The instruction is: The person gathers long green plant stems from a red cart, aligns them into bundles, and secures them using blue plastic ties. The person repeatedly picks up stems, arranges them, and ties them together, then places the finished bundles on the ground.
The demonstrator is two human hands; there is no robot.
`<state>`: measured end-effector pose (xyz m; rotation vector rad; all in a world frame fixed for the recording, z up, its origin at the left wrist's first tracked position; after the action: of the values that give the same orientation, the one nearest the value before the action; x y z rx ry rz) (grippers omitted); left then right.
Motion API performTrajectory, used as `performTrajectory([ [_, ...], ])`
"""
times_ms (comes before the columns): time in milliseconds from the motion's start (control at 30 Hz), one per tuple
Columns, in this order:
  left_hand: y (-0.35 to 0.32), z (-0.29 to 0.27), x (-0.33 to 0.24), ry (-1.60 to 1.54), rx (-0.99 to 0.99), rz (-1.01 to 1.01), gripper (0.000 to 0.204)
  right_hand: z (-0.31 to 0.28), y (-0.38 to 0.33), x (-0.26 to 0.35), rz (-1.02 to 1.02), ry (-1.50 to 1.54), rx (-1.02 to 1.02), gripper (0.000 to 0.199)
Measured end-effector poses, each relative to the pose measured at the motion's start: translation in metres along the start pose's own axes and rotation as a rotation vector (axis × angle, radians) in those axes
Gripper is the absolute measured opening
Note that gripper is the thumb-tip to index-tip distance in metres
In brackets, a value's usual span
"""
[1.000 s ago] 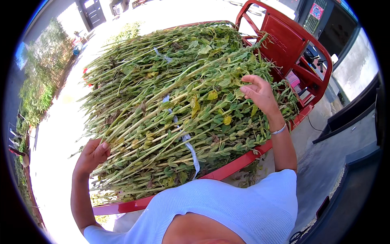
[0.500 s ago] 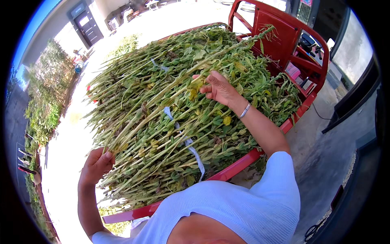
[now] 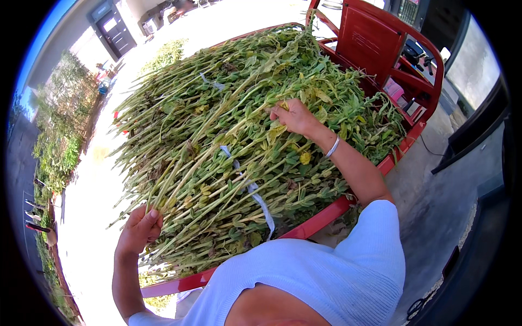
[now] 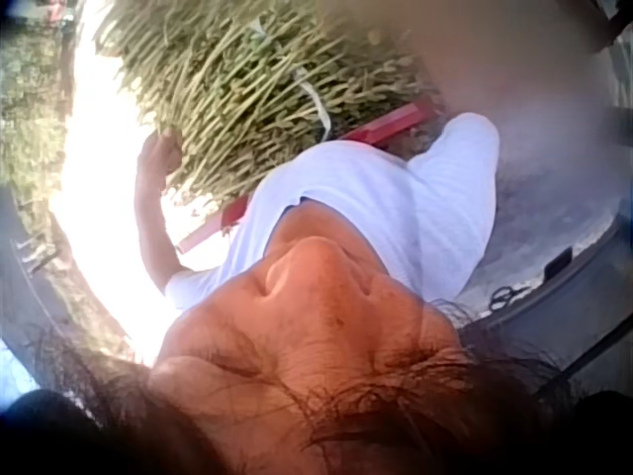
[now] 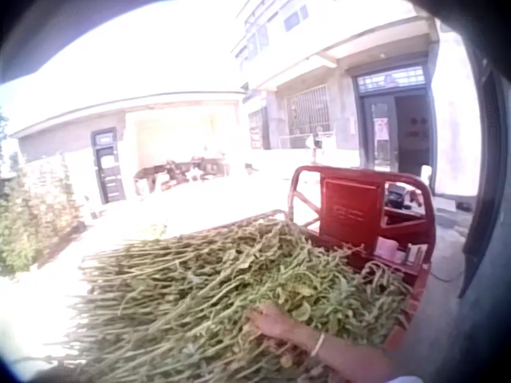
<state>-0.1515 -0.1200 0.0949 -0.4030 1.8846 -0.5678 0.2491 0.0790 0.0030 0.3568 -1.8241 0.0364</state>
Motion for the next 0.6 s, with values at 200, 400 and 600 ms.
performTrajectory([
  [200,-0.011,-0.005,0.025,-0.078,0.012,-0.023,0.031,-0.101,-0.003,-0.021,0.089,0.068,-0.394,0.033],
  [400,0.000,0.002,0.027,-0.044,0.010,-0.033,0.031,-0.095,0.009,-0.017,-0.012,-0.670,-0.293,0.091],
  [600,0.000,0.009,0.032,-0.082,0.062,-0.028,0.031,-0.080,0.051,-0.020,0.118,-0.900,-0.169,0.102],
])
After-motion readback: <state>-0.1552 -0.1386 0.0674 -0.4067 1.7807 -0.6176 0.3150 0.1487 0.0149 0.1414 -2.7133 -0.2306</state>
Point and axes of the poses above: each hand's wrist, its own y-axis towards the middle knuckle, its own z-axis out of the palm, x = y × z, the point moved 1 cm from there along y, towards the middle knuckle, and after that the axes turned 8 degrees about -z, right-handed, at the moved point
